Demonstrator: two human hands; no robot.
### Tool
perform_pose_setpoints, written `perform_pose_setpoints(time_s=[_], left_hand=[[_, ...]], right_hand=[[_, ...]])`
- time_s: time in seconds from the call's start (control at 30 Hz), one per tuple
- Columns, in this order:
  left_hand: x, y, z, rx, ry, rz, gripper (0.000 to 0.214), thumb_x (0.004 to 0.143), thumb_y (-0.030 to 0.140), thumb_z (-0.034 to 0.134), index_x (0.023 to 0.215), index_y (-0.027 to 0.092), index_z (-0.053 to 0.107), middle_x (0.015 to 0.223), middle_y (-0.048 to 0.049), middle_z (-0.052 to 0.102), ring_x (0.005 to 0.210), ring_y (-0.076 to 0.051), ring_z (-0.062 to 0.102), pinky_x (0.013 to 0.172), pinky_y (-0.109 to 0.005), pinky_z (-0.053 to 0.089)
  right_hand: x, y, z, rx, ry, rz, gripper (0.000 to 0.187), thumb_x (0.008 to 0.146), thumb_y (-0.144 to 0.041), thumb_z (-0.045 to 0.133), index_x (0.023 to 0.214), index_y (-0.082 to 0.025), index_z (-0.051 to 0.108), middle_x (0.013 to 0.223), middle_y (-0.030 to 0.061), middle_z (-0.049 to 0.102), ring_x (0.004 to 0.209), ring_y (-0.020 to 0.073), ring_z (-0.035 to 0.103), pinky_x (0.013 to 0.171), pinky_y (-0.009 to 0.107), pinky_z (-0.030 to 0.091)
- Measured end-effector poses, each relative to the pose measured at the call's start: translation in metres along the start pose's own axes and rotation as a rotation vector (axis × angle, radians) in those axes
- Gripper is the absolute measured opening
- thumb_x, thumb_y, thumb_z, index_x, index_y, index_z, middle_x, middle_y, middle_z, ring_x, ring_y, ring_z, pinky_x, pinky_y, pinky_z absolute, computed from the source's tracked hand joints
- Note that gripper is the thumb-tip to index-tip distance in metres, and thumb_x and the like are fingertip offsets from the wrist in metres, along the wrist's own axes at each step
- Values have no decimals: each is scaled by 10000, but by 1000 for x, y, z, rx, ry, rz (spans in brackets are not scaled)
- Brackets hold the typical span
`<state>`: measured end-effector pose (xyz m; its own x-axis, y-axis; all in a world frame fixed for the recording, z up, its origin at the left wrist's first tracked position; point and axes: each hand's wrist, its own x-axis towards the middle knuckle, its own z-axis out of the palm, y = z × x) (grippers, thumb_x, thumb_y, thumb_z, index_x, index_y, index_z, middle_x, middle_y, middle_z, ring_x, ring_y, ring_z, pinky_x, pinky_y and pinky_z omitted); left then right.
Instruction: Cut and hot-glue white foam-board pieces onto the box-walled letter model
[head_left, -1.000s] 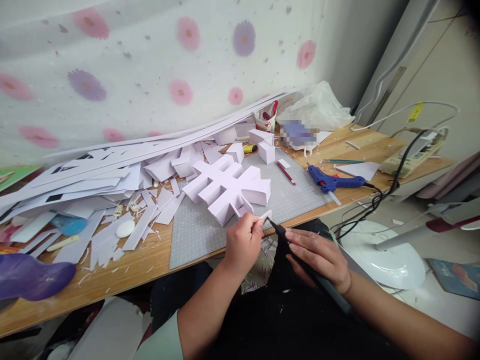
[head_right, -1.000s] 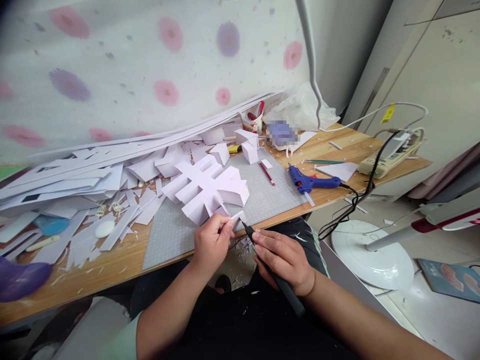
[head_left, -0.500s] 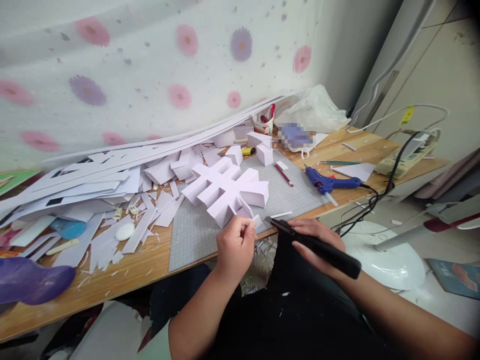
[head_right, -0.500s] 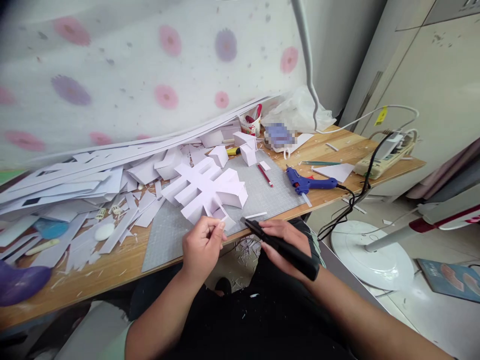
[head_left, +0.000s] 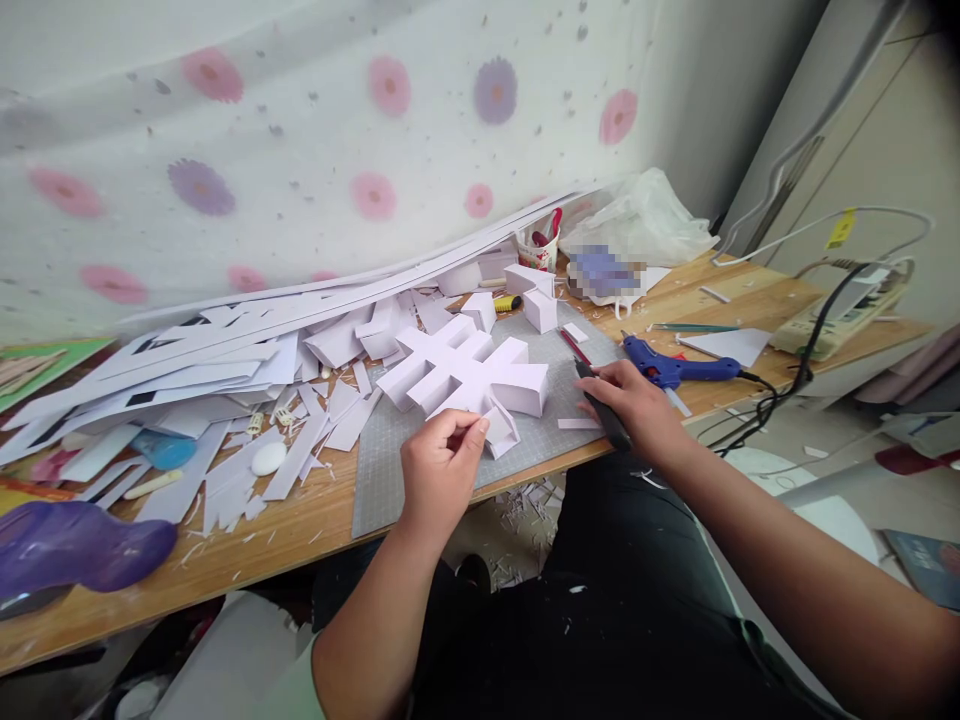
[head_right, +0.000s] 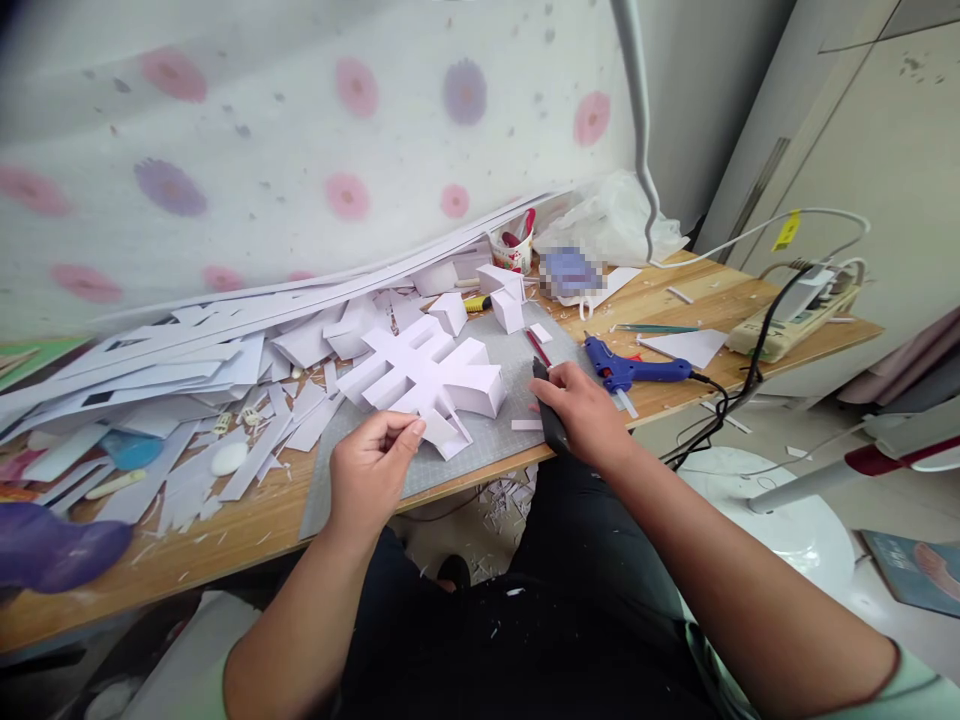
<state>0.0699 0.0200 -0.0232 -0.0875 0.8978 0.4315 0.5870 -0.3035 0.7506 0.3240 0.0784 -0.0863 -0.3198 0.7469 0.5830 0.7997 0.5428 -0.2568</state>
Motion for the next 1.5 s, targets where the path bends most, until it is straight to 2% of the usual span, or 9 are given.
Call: perform_pose_setpoints(time_s=[0.17,0.47,0.67,0.77,0.87,1.1,1.3,1.4,1.5], left_hand=[[4,0,0,30,-15,3,137,821,265,600,733,178,658,595,33,604,547,-98,535,551,-197,414],[7,3,0,26,-31,-22,140,811,277,591,711,184,622,580,33,605,540,-107,551,537,-200,418],[6,0,-6,27,-47,-60,153,814,310,579,720,194,612,577,31,616,536,-118,559,539,-213,426],[6,0,-10,9,-56,-110,162,810,326,576,718,196,603,579,28,618,530,-120,557,534,-219,425],[8,0,-12,-5,-61,-137,178,800,342,576,704,193,596,571,22,618,521,-125,546,517,-223,416],[10,2,-12,-85,-47,-174,174,786,332,592,688,188,592,559,20,604,478,-111,498,483,-217,392],[10,-5,-12,-218,-63,-269,175,788,330,608,703,177,592,553,29,601,441,-86,490,457,-199,387],[11,-10,-11,-266,-63,-290,166,791,318,610,709,175,594,558,33,604,439,-73,487,448,-183,383],[13,-9,-10,-320,-55,-317,166,778,311,621,698,168,589,553,29,606,432,-67,480,420,-171,368]], right_hand=[[13,-1,-4,-93,-233,-68,404,751,-59,507,1092,-233,637,1036,97,555,873,235,586,748,332,480],[12,-1,-7,-176,-186,-192,473,802,-18,449,1143,-271,657,1015,107,556,992,266,549,836,381,473],[13,15,-8,-116,-194,-65,564,772,-28,433,1245,-293,588,1171,74,578,1014,196,597,836,286,503],[8,45,-23,-167,-121,82,511,754,-54,438,1220,-180,607,1225,131,583,1123,259,560,948,372,460],[1,77,-41,-269,-208,287,492,708,-72,483,1175,-118,633,1204,180,618,1104,332,575,932,444,455],[-2,99,-51,-229,-302,382,475,645,-88,560,1102,-144,677,1007,176,681,932,363,638,802,459,475],[-20,73,-62,-5,-148,469,405,811,-299,559,1176,-127,590,1063,191,662,943,324,648,775,410,515],[-36,32,-67,560,-47,533,355,869,-413,533,1156,-205,558,1003,141,681,770,254,680,649,357,545],[-43,-17,-66,821,-200,470,303,770,-392,689,1029,-252,620,972,76,683,851,260,671,726,364,560]])
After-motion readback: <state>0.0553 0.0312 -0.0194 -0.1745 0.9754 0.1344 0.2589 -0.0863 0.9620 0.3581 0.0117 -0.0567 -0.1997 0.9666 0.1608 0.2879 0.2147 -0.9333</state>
